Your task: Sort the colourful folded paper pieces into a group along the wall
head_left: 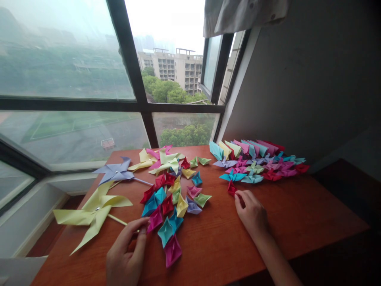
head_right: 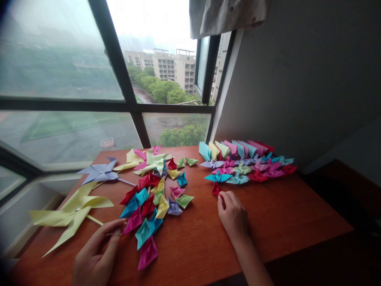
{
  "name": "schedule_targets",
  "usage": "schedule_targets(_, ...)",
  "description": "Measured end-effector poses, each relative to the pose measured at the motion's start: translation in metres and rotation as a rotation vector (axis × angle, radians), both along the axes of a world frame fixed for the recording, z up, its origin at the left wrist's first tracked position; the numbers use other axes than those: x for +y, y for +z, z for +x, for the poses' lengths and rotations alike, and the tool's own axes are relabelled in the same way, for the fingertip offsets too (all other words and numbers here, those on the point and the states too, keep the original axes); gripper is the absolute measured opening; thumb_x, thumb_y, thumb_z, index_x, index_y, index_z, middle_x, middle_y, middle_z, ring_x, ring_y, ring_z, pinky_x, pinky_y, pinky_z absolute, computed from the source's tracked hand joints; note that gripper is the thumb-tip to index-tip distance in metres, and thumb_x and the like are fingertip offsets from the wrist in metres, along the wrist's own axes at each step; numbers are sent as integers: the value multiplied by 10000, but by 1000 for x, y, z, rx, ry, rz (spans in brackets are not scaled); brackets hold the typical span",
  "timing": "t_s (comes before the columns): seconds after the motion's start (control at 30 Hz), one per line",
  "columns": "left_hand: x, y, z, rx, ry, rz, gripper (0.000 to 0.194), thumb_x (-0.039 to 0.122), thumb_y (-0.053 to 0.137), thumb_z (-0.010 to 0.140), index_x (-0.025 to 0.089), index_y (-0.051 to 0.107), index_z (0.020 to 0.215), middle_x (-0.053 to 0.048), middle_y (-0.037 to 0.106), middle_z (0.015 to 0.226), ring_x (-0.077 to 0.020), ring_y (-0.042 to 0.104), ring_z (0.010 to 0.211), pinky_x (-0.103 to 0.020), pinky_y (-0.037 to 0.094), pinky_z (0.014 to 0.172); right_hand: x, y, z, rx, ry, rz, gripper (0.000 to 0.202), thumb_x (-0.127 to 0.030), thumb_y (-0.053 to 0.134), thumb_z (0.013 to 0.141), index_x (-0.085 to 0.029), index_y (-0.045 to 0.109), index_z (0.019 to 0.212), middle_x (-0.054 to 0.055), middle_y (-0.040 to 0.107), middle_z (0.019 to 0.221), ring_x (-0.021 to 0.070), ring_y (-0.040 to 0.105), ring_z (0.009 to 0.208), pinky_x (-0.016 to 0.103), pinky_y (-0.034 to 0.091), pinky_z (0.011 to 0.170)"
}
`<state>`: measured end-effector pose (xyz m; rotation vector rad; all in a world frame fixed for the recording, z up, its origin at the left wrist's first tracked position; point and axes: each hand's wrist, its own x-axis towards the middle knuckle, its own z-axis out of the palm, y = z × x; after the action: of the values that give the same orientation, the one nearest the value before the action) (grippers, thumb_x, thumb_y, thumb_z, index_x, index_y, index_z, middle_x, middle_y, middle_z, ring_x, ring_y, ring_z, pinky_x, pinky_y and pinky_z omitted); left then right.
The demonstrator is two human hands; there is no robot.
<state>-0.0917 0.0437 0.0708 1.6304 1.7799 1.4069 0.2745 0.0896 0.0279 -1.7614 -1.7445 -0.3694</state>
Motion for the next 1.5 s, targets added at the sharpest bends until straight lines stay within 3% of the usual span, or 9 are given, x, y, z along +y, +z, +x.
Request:
schedule_targets(0.4,-2,-3,-1,-12,-3,-11,174,347,645,864,228,742,947,-26,786,904,-201,739,797,-226,608,669,-6,8,-1,36,-3,40,221,-305,524,971,-187,700,1035,31,672,796,166,637,709,261,436,654)
schedule_targets(0.83,-2,-4,-1,5,-12,-13,174,348,635,871,228,740,940,-22,783,903,-193,735,787,-233,601,707,-1,-1,2,73,99,70,204,-257,509,988,-181,698,978,58,711,884,179,678,772,277,486,725)
schedule_targets(1.17,-2,-4,-1,-3,-7,-16,174,352,636,876,227,733,948,-31,776,912,-211,732,818,-249,601,687,-7,8,1,110,134,145,185,-234,524,985,-170,676,1070,80,726,927,195,695,798,294,517,740)
schedule_targets(1.33,-2,-7,-1,71,-40,2,170,335,601,913,230,711,989,-40,751,951,-206,717,821,-264,593,676,-17,11,-28,133,270,84,193,-200,495,993,-175,656,1097,72,716,911,188,699,806,287,526,744)
schedule_targets(1.5,3,-10,4,333,-104,84,203,305,597,910,231,707,1064,-88,695,1096,-261,681,986,-370,572,827,-11,13,-74,125,264,-114,377,-223,463,982,-156,547,1343,76,695,934,203,697,795,307,557,704)
